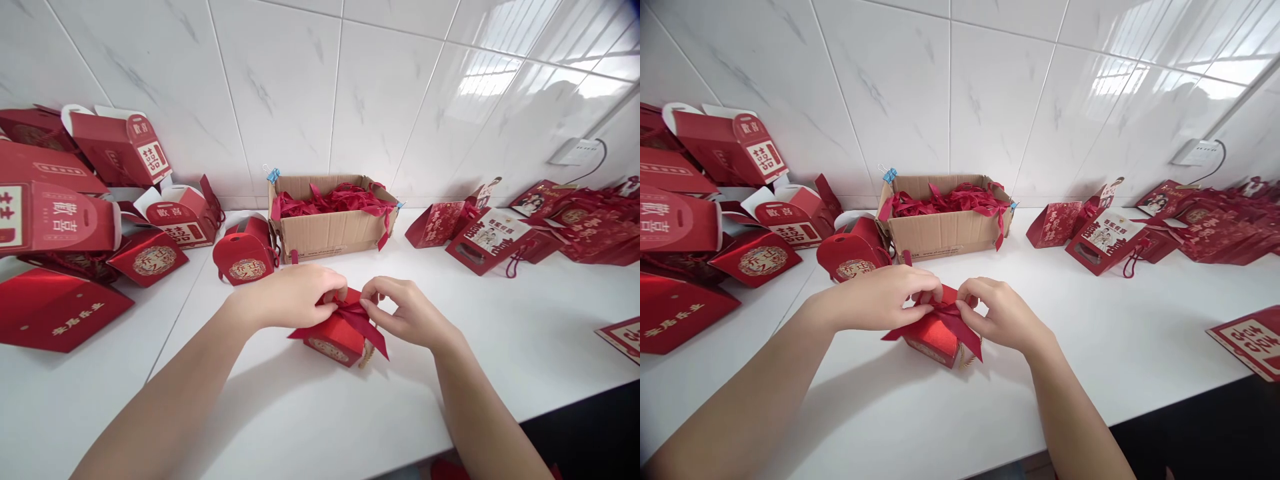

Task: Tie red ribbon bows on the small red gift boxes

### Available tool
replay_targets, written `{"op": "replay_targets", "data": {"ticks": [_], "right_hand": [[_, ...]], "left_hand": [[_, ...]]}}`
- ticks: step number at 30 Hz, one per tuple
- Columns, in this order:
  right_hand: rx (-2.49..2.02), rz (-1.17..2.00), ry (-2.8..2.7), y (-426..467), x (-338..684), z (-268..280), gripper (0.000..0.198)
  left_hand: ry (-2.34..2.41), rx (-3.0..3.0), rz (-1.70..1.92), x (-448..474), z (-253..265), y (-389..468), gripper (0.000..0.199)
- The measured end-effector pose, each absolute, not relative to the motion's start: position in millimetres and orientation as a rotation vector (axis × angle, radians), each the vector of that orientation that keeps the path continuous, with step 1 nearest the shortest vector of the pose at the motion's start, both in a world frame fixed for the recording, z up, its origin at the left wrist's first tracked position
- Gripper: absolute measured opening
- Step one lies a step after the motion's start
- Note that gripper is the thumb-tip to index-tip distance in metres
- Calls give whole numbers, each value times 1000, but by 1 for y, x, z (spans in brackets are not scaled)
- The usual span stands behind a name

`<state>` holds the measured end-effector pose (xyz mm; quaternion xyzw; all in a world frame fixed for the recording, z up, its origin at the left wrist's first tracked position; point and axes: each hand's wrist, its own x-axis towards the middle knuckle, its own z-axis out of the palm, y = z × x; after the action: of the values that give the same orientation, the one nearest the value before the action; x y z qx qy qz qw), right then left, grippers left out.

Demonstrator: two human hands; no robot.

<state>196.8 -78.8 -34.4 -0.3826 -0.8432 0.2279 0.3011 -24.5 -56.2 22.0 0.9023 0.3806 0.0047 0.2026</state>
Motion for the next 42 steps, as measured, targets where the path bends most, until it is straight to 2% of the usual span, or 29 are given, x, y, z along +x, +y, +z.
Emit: {"op": "replay_targets", "data": {"ticks": [9,16,18,20,24,29,38,42], "right_hand": [[-892,625,-2253,-79,197,-35,19],[-894,616,-2302,-79,194,-34,13],[-942,604,-2300,-79,195,-32,4],[-988,604,-2309,-78,198,-31,9],[-1001,644,-2366,-76,204,-29,20],[-968,616,-2401,-75,205,-29,9],[-1040,603,-2405,-77,206,-28,21],[-978,560,-2411,-78,206,-30,13]], "left_hand": [[960,2685,340,-25,16,-49,21],[1178,2777,455,-24,9,-37,11],[1255,2708,402,-31,12,-37,9],[1271,2577,262,-40,17,-37,8],[1210,2374,69,-49,22,-35,27],[1230,2350,-36,-44,17,-34,38],[1247,2333,-64,-38,12,-34,38],[1239,2351,-56,-39,13,-33,34]]}}
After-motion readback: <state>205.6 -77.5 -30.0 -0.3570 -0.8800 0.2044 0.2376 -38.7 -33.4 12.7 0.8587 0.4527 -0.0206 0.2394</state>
